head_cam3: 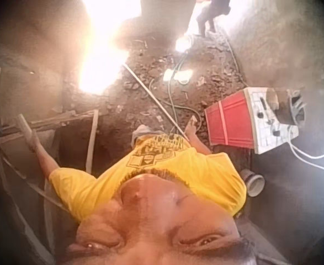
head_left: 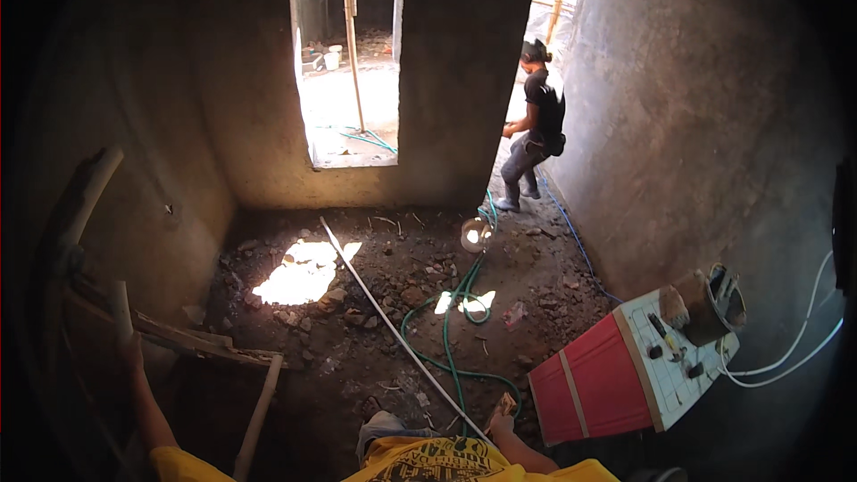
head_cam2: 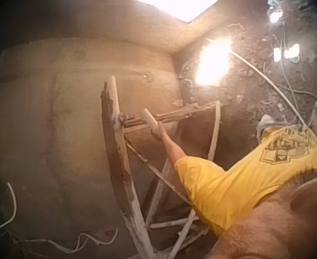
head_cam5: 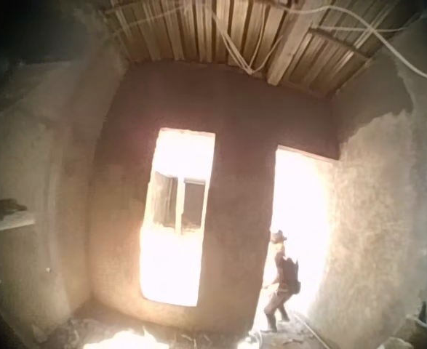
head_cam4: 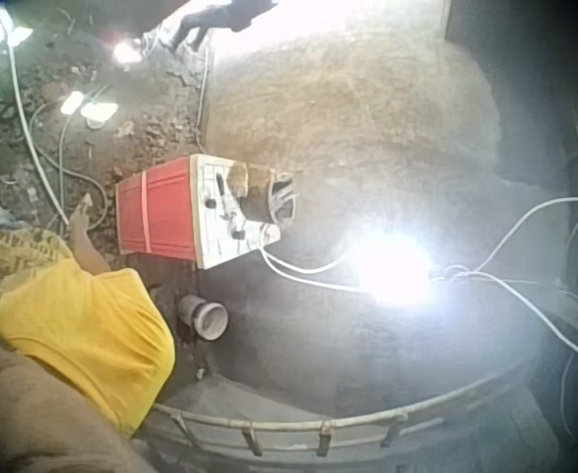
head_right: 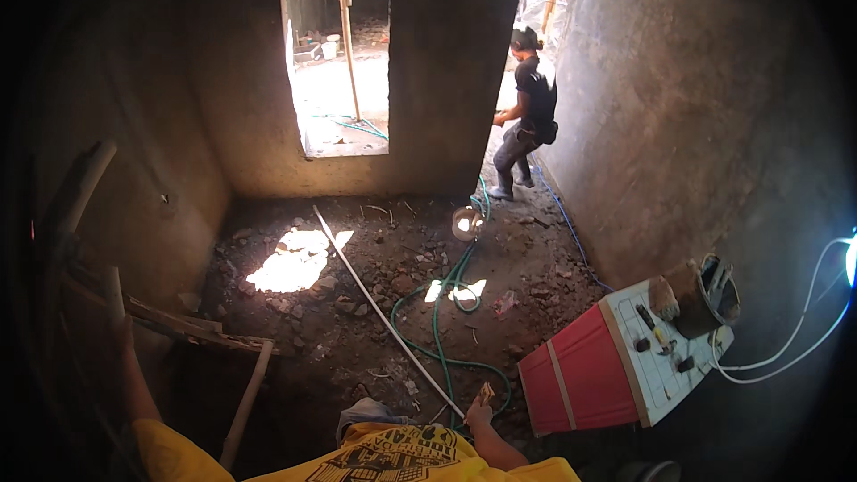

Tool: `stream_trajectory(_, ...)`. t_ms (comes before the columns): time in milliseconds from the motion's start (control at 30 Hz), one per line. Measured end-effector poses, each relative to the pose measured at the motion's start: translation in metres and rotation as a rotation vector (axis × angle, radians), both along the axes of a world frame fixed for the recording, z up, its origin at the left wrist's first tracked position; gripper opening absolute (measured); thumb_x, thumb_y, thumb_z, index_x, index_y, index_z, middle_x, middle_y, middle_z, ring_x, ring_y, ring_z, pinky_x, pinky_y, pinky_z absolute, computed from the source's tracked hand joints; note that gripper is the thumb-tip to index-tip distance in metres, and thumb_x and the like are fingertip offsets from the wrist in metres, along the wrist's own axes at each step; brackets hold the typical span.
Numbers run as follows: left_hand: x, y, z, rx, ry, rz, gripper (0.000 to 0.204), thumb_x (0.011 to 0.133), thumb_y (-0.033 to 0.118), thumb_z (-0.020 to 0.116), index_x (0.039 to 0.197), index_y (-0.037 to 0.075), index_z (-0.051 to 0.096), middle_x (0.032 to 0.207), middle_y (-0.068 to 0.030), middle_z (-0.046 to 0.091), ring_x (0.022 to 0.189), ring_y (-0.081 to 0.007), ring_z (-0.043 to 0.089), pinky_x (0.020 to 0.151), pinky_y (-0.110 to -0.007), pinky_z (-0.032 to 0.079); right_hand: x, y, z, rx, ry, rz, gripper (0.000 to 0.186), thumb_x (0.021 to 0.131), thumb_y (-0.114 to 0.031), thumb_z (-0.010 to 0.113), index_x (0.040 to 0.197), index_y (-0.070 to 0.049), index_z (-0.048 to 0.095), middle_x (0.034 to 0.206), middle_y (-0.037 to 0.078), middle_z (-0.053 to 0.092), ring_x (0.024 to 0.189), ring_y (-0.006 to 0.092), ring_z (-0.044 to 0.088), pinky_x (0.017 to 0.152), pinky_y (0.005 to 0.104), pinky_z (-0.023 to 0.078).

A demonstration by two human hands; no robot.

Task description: Finishing the surface of an interior concrete wall using plaster and a trowel.

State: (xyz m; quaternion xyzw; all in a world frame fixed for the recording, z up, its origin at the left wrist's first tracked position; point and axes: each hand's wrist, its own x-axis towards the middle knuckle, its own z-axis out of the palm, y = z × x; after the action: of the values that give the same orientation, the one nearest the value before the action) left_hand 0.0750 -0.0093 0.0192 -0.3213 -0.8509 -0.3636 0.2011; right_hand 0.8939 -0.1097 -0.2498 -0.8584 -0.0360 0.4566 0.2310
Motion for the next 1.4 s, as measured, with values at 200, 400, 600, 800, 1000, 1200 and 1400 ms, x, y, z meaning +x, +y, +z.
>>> stream_trajectory(200,-0.010,-0.015,0.006,-0.009,-0.131,-0.092,0.041,0.072,0.022,0.064,0.099,-0.006,0.051,0.086,-0.0133,0.058,0.077,-0.0232,0.057,0.070,-0.034,0.044,-0.007,0.011,0.007,-0.049,0.030,-0.015,0.054,0.089,-0.041,0.041,0.118,0.004,0.041,0.096,0.015,0.055,0.072,0.0247,0.057,0.060,0.0378,0.045)
stream_trajectory(400,0.037,-0.014,0.027,0.050,-0.250,-0.017,0.047,0.071,0.019,0.062,0.108,-0.006,0.047,0.099,-0.0169,0.055,0.088,-0.0260,0.056,0.076,-0.035,0.043,0.005,0.025,-0.023,-0.193,0.064,-0.058,0.052,0.089,-0.044,0.040,0.113,0.002,0.045,0.091,0.014,0.057,0.074,0.0257,0.058,0.060,0.0369,0.046)
stream_trajectory(600,0.053,-0.015,0.039,-0.042,-0.237,0.029,0.053,0.068,0.019,0.062,0.112,-0.006,0.045,0.104,-0.0214,0.054,0.097,-0.0314,0.055,0.082,-0.039,0.041,0.001,0.046,-0.008,-0.210,0.045,-0.043,0.052,0.089,-0.044,0.040,0.113,0.002,0.045,0.092,0.014,0.057,0.075,0.0259,0.058,0.060,0.0371,0.046)
stream_trajectory(800,0.057,-0.019,0.049,0.028,-0.240,-0.016,0.046,0.065,0.015,0.062,0.105,-0.006,0.050,0.097,-0.0203,0.057,0.094,-0.0332,0.057,0.079,-0.040,0.044,-0.003,0.060,-0.002,-0.207,0.044,-0.014,0.053,0.089,-0.044,0.039,0.113,0.002,0.045,0.092,0.014,0.057,0.075,0.0261,0.058,0.060,0.0373,0.046)
stream_trajectory(1000,0.071,-0.021,0.058,-0.011,-0.215,0.007,0.043,0.063,0.014,0.063,0.101,-0.003,0.054,0.098,-0.0183,0.059,0.090,-0.0331,0.058,0.077,-0.041,0.045,-0.003,0.059,-0.002,-0.212,0.044,-0.012,0.053,0.089,-0.045,0.039,0.113,0.002,0.045,0.092,0.014,0.057,0.076,0.0262,0.058,0.061,0.0375,0.046)
stream_trajectory(1200,0.062,-0.022,0.051,-0.025,-0.187,0.031,0.043,0.066,0.013,0.066,0.102,-0.005,0.052,0.093,-0.0180,0.060,0.088,-0.0301,0.059,0.075,-0.037,0.045,-0.004,0.053,-0.005,-0.218,0.043,-0.014,0.053,0.089,-0.045,0.038,0.113,0.002,0.045,0.093,0.014,0.057,0.076,0.0264,0.058,0.061,0.0377,0.046)
stream_trajectory(1400,0.076,-0.019,0.060,-0.009,-0.204,0.067,0.040,0.064,0.019,0.065,0.098,-0.002,0.057,0.095,-0.0174,0.061,0.088,-0.0324,0.059,0.076,-0.041,0.046,-0.002,0.042,-0.013,-0.223,0.037,-0.029,0.054,0.089,-0.045,0.038,0.113,0.002,0.045,0.093,0.015,0.057,0.077,0.0266,0.058,0.061,0.0379,0.046)
